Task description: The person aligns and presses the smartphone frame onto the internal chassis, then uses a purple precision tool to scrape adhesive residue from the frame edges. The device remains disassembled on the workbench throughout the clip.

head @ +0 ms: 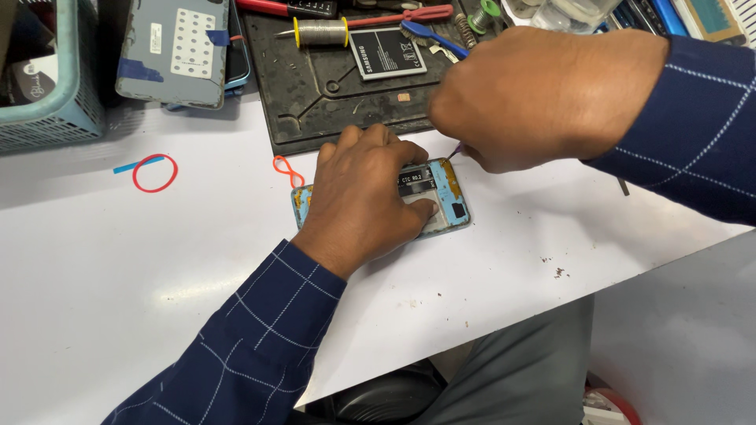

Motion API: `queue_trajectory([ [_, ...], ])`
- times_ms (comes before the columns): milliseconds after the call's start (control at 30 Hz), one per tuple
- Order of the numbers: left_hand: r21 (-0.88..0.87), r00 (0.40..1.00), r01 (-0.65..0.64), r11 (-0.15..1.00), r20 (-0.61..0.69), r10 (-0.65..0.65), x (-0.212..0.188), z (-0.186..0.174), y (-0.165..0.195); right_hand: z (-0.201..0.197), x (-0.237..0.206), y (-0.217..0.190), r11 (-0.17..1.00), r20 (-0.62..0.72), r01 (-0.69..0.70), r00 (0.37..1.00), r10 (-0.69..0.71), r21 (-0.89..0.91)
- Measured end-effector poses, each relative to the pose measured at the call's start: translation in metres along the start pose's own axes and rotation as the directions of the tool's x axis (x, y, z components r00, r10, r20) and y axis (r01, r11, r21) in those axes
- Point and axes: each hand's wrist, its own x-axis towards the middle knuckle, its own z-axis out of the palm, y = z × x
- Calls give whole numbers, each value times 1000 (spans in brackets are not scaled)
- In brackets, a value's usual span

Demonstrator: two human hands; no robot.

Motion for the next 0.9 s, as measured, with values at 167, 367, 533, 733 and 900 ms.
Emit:
queue_trajectory([
  [167, -1, 1000, -2, 1000, 1, 2, 0, 0, -1, -4, -1, -3, 1000, 55, -27, 998, 27, 1],
  [367, -7, 1000, -5, 1000, -7, 5, -1, 1, -1, -4, -3, -2, 1000, 13, 2, 1000, -2, 28],
  [533, -6, 1000, -7, 1000, -9, 7, 0, 1, -1, -2, -1, -2, 999, 27, 4, 1000, -3, -42],
  [733, -13, 1000, -20, 1000, -20, 20, -2, 0, -1, -3, -1, -4, 999, 79, -33, 996, 33, 4],
  [900, 0, 1000, -17, 1000, -20, 17, -2, 0, 0, -2, -1, -2, 999, -19, 28, 999, -29, -46],
])
